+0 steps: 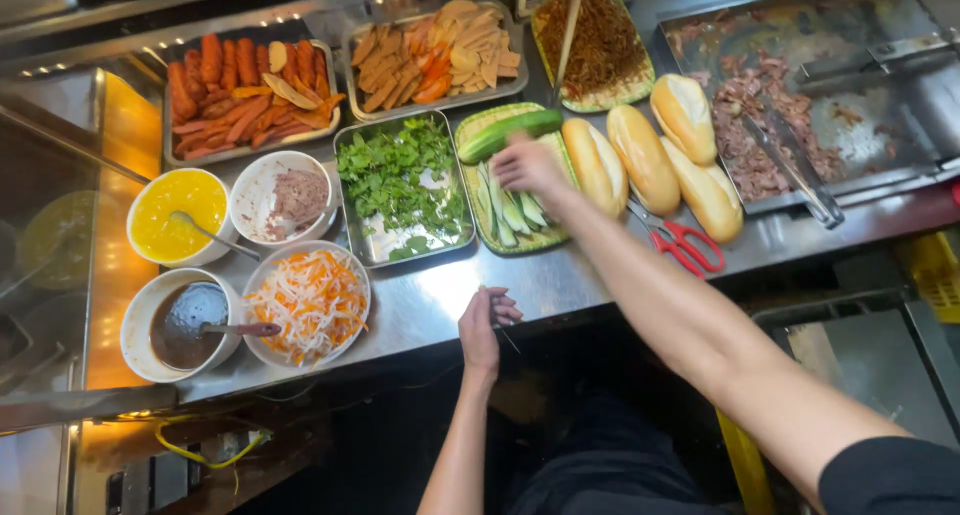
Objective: Preparing a beverage with toppings and ice, followed by toasting a banh mi and packaging them for a customer.
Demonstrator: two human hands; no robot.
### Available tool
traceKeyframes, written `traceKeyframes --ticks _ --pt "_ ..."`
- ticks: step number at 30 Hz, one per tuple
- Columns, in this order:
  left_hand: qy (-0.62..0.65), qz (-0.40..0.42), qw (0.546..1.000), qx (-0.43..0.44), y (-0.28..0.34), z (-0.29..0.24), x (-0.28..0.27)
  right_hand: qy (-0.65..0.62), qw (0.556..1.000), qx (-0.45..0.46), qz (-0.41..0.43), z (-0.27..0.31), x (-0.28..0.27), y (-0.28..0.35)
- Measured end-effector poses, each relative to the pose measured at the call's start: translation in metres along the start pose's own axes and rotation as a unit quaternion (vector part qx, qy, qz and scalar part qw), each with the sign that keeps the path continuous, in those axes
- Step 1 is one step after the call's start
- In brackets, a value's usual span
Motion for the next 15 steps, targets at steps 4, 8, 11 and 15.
traceKeyframes --ticks 4,8,11,15 --pt "0.048 0.002 0.997 -0.057 -0.012 -0.007 -0.006 0.246 0.899 -0.024 0.361 -0.016 0.113 0.146" --pt "0.014 0.018 1.0 0.0 -0.007 0.019 -0.014 0.124 0.983 0.067 0.116 -0.015 0.065 0.117" --pt "-0.049 0.019 0.998 -0.038 0.018 0.026 -0.021 0.073 0.995 0.029 0.063 -0.018 0.018 0.075" --pt "-0.075 0.001 0.996 -0.039 0.067 0.037 -0.069 0.076 0.992 0.047 0.083 -0.025 0.004 0.06"
Point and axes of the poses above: each hand's wrist, its own y-axis away from the middle knuckle, its own x-axis out of the palm, z = x × y, the point moved 5 cm from there along -y, towards the middle knuckle, and after that the axes turned 12 degrees about -z, right-handed, at the moved point
